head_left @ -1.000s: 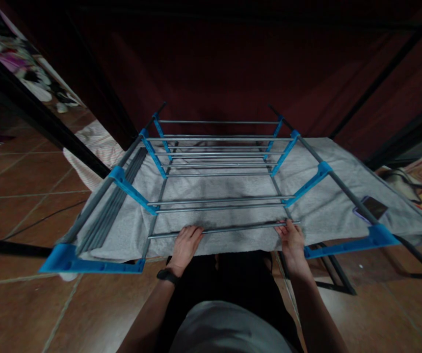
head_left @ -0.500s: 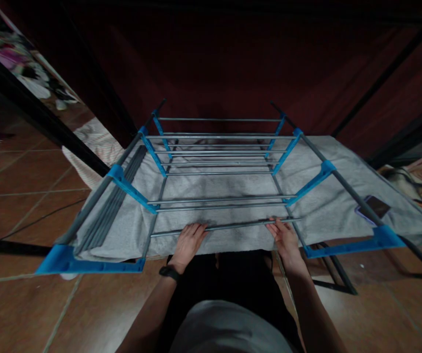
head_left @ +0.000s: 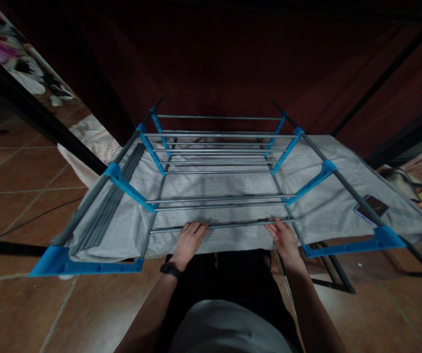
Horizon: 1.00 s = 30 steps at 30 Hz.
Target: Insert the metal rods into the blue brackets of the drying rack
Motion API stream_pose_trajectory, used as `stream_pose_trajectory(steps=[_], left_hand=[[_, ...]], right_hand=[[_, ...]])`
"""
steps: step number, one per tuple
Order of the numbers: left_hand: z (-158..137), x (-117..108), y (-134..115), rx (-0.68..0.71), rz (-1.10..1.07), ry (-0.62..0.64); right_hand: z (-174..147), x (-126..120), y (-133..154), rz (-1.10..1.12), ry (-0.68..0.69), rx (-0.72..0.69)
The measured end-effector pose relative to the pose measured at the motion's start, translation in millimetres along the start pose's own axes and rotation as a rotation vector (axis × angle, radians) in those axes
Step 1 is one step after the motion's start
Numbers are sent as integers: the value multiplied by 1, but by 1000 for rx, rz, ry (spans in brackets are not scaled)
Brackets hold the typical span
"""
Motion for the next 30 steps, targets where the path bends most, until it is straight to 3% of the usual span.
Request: stream_pose_trajectory(steps=[30], left_hand=[[-5,4,6,-73,0,-28]], right_hand=[[-5,0,1,59,31,40]])
Point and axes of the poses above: each hand's wrist, its own z-axis towards the middle knuckle, its own x-axis out of the palm, y = z × x, the point moved 3 cm from there along z, towards the middle knuckle, and after that the axes turned 6 degrees about z, right-handed, at the moved point
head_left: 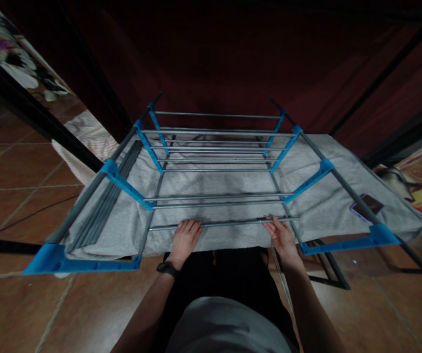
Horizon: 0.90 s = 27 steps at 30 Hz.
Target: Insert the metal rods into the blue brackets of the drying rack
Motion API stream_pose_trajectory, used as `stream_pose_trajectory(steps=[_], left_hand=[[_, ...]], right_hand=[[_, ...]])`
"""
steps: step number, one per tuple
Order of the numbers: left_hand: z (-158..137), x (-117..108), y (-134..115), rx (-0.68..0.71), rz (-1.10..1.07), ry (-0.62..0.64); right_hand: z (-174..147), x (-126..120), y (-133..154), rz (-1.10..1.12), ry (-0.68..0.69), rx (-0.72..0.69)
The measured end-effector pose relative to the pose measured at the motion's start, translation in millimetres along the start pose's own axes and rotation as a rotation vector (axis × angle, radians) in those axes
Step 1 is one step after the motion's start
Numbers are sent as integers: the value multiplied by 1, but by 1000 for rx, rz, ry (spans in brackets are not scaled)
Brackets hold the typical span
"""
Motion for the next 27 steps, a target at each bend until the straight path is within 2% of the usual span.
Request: stream_pose_trajectory(steps=[5,13,27], left_hand=[[-8,-9,17,-59,30,-15],[-25,-20,49,-235,78,-97],[-33,-18,59,-449,136,-178]], right_hand=[[0,0,0,17,20,-8],[2,-3,-1,52,11,12],[0,-3,0,71,22,7]])
Point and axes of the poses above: each hand's wrist, its own z-axis towards the middle knuckle, its own x-axis out of the palm, y = z × x, the point moved 3 cm from there along z, towards the middle knuckle, and after that the axes turned 6 degrees about z, right-handed, at the moved point
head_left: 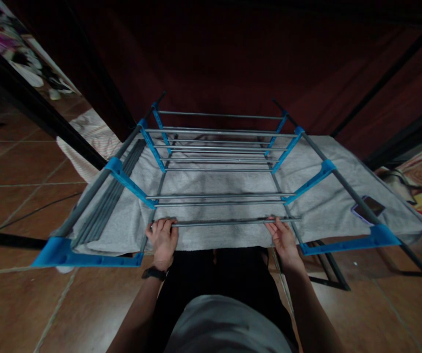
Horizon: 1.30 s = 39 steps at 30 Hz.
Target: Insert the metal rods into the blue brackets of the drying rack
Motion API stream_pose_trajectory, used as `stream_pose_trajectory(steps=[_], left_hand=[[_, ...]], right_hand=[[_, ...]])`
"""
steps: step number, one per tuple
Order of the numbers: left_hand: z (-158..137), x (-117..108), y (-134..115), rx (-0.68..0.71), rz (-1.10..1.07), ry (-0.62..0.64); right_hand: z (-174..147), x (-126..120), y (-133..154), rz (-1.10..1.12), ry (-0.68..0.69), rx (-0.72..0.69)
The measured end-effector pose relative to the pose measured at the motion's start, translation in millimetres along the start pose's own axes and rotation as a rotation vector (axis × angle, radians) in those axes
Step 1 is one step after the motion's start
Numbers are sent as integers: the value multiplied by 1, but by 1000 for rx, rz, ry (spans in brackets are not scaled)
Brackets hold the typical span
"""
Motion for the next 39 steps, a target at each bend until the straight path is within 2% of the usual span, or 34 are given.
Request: stream_pose_trajectory(steps=[9,15,22,34,39], left_hand=[[-1,6,5,-12,-40,13],[-2,8,6,-18,19,52],[-4,8,6,-97,83,40],[-2,0,4,-149,-46,12],[-2,2,5,-146,-5,79]], right_hand=[[-2,3,2,-13,-15,-41],[0,6,5,-60,-34,-125],[3,7,12,-75,-144,-235],[8,6,25,-60,-202,-256],[13,0,25,-33,-202,-278]])
Point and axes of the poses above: each hand's wrist, its own z-axis towards the middle knuckle, its own x-axis out of the palm, y = z × x, the point moved 3 cm from there along z, towards the middle knuckle, and after that the axes turned 6 degrees about z, right-handed, at the moved point
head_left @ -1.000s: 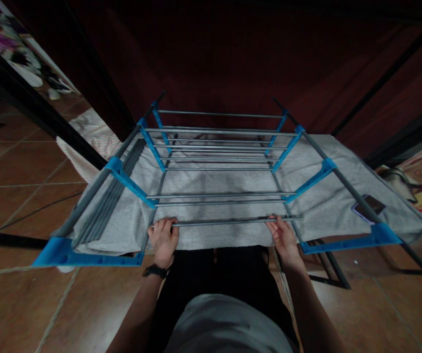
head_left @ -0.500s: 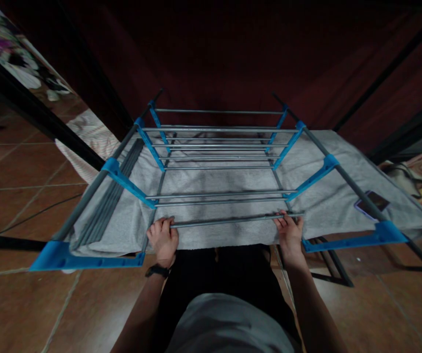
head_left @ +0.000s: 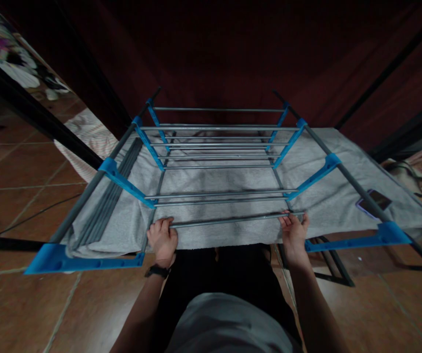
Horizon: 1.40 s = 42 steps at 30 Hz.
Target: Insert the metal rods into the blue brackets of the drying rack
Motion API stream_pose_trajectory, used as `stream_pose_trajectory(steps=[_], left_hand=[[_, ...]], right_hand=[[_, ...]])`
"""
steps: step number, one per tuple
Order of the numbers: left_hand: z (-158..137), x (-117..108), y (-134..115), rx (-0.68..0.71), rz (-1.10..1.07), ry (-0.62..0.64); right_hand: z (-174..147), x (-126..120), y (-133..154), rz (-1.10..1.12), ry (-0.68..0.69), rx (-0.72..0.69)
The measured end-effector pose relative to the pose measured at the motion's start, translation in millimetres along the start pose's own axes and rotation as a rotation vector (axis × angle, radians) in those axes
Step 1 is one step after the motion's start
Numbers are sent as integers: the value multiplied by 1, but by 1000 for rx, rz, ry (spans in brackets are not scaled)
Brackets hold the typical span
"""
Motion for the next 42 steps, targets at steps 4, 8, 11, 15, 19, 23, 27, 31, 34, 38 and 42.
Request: stream_pose_trajectory(steps=[4,8,11,15,19,23,27,31,34,38,42], left_hand=[[-1,0,0,20,40,25],[-1,-2,-1,30,57,25],[-1,-2,-2,32,62,32],[-1,-3,-2,36,79,40],[-1,-3,-2,31,77,40],[-1,-3,-2,36,78,40],[-1,-3,-2,37,75,27],[0,-2,3,42,22,21],[2,-4,7,41,-65,8],[0,-20,11,-13,-171,-46],[-9,-48,9,-52,-232,-116]], right_hand=[[2,-1,-3,29,8,-14],[1,-2,-5,17,21,-18],[-1,-3,-5,-30,27,-13],[-3,-4,-4,-50,44,-19],[-3,-4,-4,-40,67,-17],[-2,-4,-4,-33,70,-15],[-3,-3,-3,-31,61,-17],[-4,-1,-2,-33,66,-19],[-6,0,-2,-25,68,-21],[-9,1,-2,-32,70,-23],[-9,3,-2,-21,70,-13]])
Point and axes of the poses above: each hand's wrist, its own z-axis towards the middle knuckle, its own x-axis out of the palm, y = z × x, the point moved 3 cm from there along z, towards the middle knuckle, and after that the axes turned 6 degrees about z, right-handed, at the moved point
